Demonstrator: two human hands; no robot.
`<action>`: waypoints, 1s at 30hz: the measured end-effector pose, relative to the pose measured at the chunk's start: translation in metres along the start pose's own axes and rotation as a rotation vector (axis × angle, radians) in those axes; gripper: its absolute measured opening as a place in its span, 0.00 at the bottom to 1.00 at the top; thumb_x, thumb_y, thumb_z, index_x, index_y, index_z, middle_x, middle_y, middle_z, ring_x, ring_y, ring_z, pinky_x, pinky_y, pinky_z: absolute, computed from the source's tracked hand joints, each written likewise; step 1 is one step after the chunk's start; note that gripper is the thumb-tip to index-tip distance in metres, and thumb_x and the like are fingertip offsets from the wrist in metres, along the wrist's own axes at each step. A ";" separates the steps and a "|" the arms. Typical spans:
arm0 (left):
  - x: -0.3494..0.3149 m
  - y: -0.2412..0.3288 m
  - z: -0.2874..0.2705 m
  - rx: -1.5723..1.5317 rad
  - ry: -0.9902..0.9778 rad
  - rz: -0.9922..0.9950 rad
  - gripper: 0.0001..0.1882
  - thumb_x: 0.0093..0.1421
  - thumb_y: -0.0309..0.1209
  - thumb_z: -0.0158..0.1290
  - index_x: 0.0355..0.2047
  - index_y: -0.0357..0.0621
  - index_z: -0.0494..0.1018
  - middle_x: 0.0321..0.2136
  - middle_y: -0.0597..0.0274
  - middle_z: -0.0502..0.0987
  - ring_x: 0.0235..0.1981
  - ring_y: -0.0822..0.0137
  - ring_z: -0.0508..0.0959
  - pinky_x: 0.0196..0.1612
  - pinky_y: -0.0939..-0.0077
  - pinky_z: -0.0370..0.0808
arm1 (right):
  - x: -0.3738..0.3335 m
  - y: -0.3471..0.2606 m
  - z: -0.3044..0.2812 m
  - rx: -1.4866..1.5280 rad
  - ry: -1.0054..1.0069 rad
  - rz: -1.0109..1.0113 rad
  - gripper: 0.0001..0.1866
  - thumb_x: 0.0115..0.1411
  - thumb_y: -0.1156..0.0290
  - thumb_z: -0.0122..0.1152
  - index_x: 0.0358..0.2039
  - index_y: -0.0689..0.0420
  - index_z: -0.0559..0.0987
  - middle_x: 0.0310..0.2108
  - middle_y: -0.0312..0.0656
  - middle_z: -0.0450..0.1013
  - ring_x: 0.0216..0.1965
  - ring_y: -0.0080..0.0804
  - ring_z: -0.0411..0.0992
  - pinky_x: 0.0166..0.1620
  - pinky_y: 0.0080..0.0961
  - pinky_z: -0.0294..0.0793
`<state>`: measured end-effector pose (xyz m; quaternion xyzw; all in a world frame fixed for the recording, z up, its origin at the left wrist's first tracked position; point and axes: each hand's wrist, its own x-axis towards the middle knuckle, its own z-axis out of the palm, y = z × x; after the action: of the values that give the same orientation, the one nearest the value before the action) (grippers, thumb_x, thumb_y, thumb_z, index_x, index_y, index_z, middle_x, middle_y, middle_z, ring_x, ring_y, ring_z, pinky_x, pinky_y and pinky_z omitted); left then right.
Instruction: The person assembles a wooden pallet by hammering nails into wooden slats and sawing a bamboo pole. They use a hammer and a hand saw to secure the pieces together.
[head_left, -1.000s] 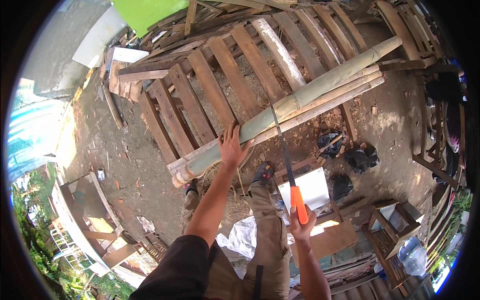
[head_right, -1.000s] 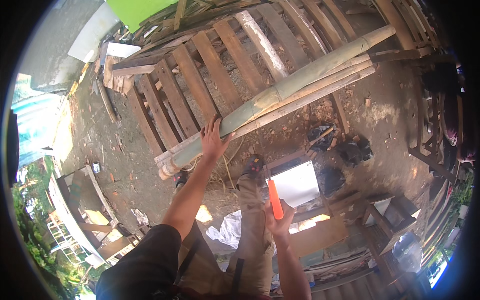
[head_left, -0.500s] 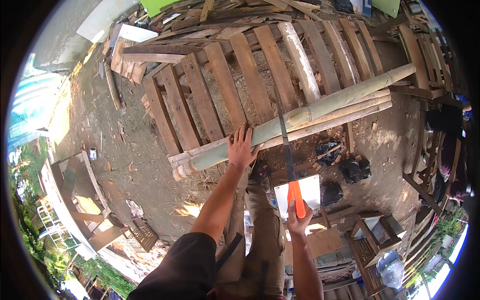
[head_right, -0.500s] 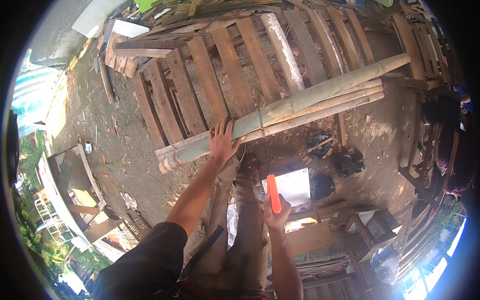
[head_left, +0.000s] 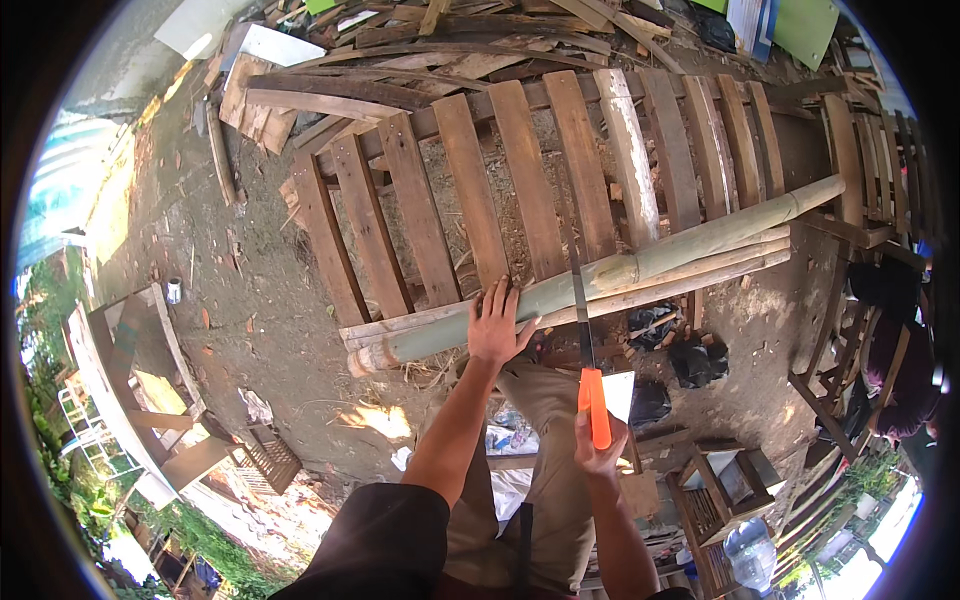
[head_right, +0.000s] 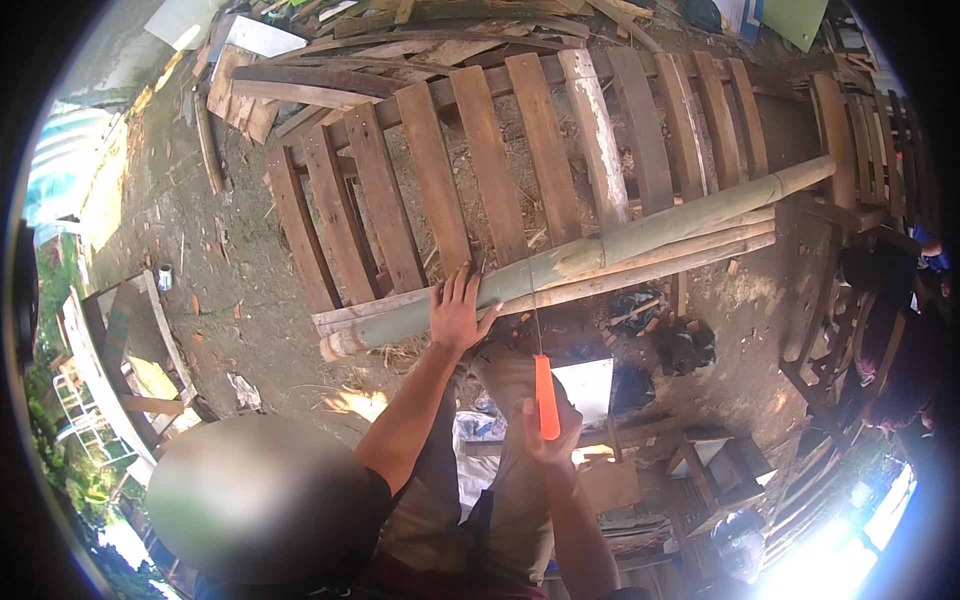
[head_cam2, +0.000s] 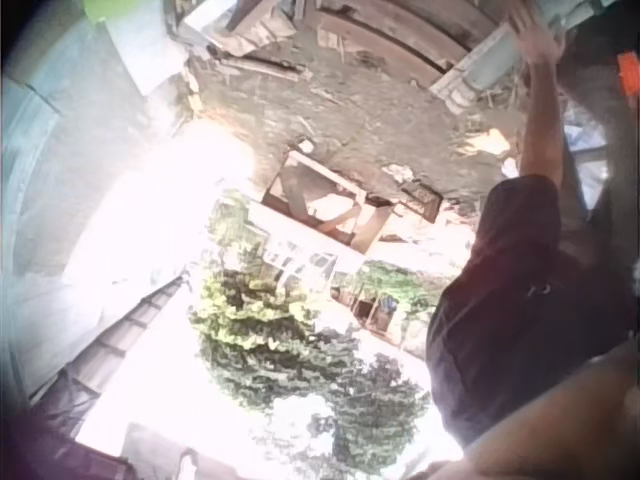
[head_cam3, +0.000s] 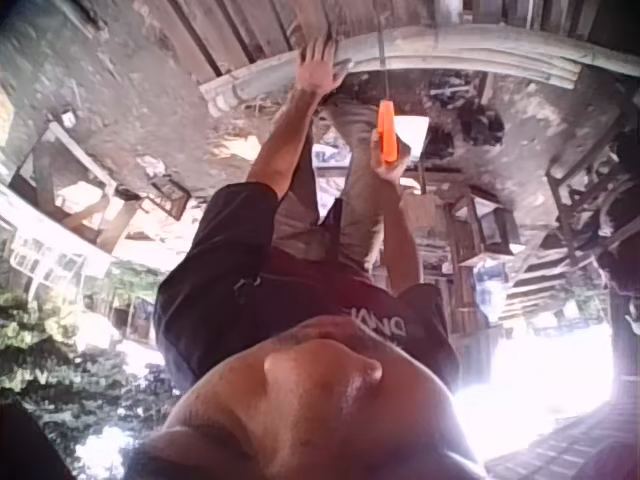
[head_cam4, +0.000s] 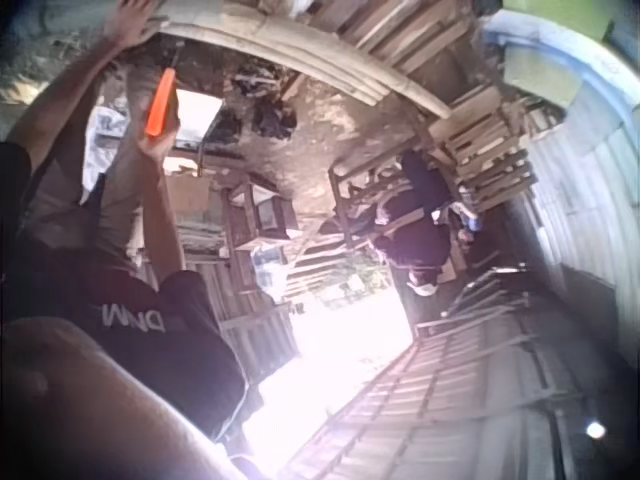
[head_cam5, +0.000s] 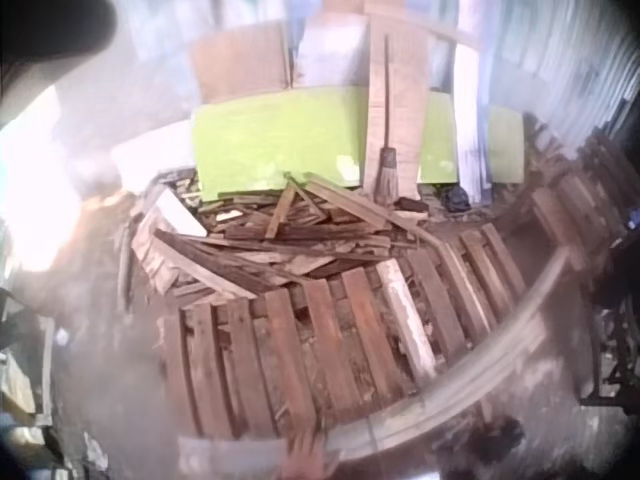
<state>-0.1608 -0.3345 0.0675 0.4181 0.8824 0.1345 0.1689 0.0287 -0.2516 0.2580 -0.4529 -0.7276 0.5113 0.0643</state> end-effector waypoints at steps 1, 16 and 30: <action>0.002 0.000 0.002 -0.005 -0.001 -0.007 0.36 0.62 0.58 0.55 0.61 0.44 0.69 0.67 0.51 0.65 0.66 0.52 0.66 0.67 0.49 0.61 | 0.001 0.001 0.000 -0.043 0.013 -0.025 0.09 0.59 0.70 0.67 0.29 0.59 0.76 0.21 0.42 0.71 0.21 0.40 0.70 0.27 0.34 0.68; 0.009 0.021 0.006 -0.078 0.236 -0.218 0.17 0.68 0.42 0.51 0.50 0.48 0.78 0.60 0.64 0.75 0.61 0.63 0.73 0.65 0.55 0.62 | 0.075 0.073 -0.022 0.100 -0.237 -0.252 0.03 0.50 0.80 0.59 0.25 0.60 0.74 0.20 0.42 0.69 0.19 0.35 0.71 0.24 0.28 0.71; 0.002 0.023 0.031 -0.038 0.520 -0.204 0.12 0.64 0.32 0.54 0.45 0.47 0.81 0.49 0.65 0.83 0.48 0.63 0.81 0.58 0.66 0.65 | 0.113 0.164 -0.028 0.495 -0.455 -0.650 0.11 0.45 0.80 0.60 0.30 0.60 0.72 0.23 0.41 0.69 0.22 0.34 0.71 0.27 0.27 0.73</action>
<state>-0.1333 -0.3154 0.0479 0.2753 0.9309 0.2361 -0.0426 0.0754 -0.1392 0.0980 -0.0487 -0.6834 0.7092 0.1662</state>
